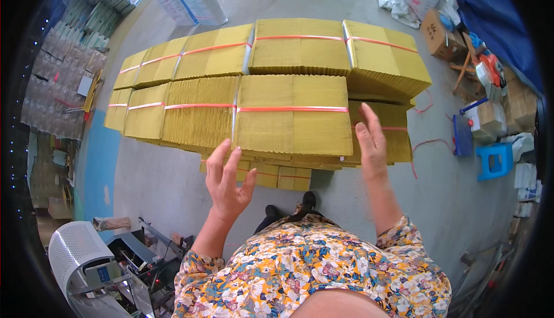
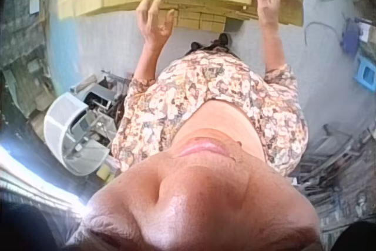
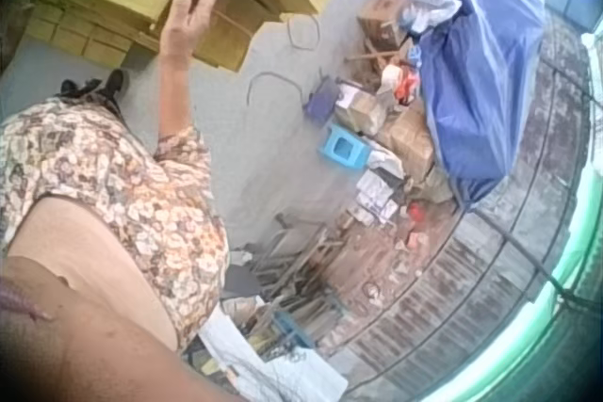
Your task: Stack and band paper products using a strapping machine.
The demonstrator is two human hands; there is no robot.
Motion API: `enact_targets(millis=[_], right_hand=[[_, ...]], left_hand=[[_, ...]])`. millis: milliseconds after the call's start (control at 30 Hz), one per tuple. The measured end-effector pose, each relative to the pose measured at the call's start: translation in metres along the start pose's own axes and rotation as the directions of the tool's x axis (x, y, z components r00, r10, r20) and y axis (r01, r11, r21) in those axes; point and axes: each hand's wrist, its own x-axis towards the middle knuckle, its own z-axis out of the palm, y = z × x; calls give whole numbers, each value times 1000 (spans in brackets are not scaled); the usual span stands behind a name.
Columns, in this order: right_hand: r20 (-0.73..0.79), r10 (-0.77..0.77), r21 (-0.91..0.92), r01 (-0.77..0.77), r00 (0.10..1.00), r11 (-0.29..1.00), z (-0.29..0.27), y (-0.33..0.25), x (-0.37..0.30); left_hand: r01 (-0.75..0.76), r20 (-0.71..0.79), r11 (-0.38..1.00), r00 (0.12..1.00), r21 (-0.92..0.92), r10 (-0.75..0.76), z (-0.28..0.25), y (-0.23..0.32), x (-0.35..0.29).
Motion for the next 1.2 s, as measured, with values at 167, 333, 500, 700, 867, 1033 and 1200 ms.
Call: enact_targets(millis=[167, 333, 500, 700, 867, 1033, 1200], right_hand=[[45, -387, -454, 364, 921, 813, -5, -26, 22], [298, -529, -523, 600, 795, 605, 18, -56, 50], [167, -503, -496, 513, 848, 701, 20, -50, 48], [-1, -127, -230, 124, 992, 965, -2, -5, -8], [104, 10, 94, -20, 995, 995, 4, 7, -40], [136, -9, 184, -16, 991, 983, 21, 5, -50], [59, -57, 103, 50, 997, 993, 28, 7, -47]], left_hand=[[-85, -1, 995, 996, 54, 85, -2, -14, 15], [-319, 216, 945, 930, 73, 297, 24, 4, 96], [-454, 447, 867, 832, 207, 329, 61, 19, 129], [-461, 384, 867, 847, 189, 367, 67, 11, 134], [-251, 146, 967, 959, 49, 242, 65, 19, 134], [-250, -47, 965, 968, -80, 247, 67, 18, 133], [-262, -167, 956, 957, -132, 239, 72, 18, 136]])
